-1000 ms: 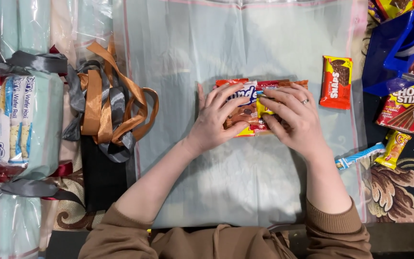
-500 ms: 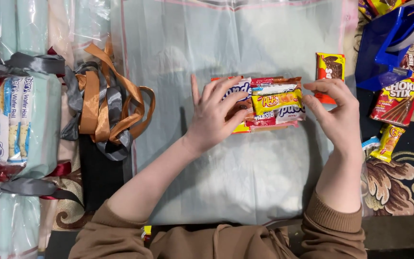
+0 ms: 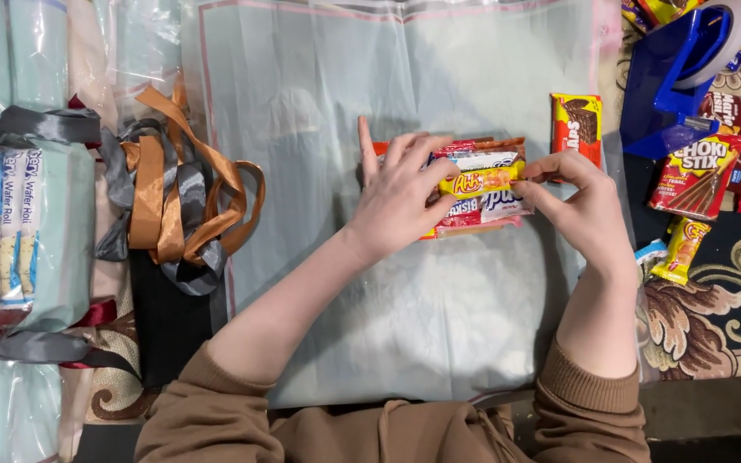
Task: Arranging and layering various snack packets onto wrapping paper to create a snack bouquet.
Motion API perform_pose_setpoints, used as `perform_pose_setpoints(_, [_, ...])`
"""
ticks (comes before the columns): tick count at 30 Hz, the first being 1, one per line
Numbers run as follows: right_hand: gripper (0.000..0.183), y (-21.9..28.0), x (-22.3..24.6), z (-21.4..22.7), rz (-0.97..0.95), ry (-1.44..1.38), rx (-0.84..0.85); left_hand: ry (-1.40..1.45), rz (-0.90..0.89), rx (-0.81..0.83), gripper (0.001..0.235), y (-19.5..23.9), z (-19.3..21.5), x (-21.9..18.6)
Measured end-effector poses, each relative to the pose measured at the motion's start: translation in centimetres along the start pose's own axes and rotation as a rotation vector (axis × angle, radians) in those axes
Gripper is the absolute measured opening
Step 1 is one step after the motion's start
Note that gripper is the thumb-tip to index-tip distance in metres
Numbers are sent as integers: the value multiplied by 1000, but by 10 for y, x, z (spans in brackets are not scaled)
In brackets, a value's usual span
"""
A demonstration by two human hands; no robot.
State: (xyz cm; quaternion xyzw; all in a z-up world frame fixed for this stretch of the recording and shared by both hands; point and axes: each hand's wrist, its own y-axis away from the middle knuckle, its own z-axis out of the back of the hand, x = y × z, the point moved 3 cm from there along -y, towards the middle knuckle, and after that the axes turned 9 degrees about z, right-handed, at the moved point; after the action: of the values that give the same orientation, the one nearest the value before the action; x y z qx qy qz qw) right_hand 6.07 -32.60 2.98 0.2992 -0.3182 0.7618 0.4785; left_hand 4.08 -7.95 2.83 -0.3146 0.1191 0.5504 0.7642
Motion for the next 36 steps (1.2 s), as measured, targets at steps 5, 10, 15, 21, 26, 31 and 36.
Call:
perform_pose_setpoints(5, [9, 7, -49, 49, -42, -5, -348, 88, 19, -43, 12, -5, 9, 6])
perform_pose_setpoints(10, [20, -2, -119, 114, 18, 393, -526, 88, -49, -76, 8, -20, 3, -11])
perform_pose_setpoints(15, [43, -25, -111, 124, -536, 239, -388, -336, -453, -23, 22, -32, -46, -72])
perform_pose_setpoints(21, [15, -25, -138, 132, -730, -59, -543, -753, -720, 299, 46, -69, -126, -128])
perform_pose_setpoints(26, [10, -26, -117, 129, -760, -158, -594, -934, -724, 413, 50, -100, -204, -157])
perform_pose_setpoints(31, [18, -10, -115, 131, -722, -110, -667, -1149, -716, 445, 54, -115, -249, -158])
perform_pose_setpoints(36, [13, 47, -79, 109, -556, -215, -758, -1137, -745, 407, 54, -116, -254, -151])
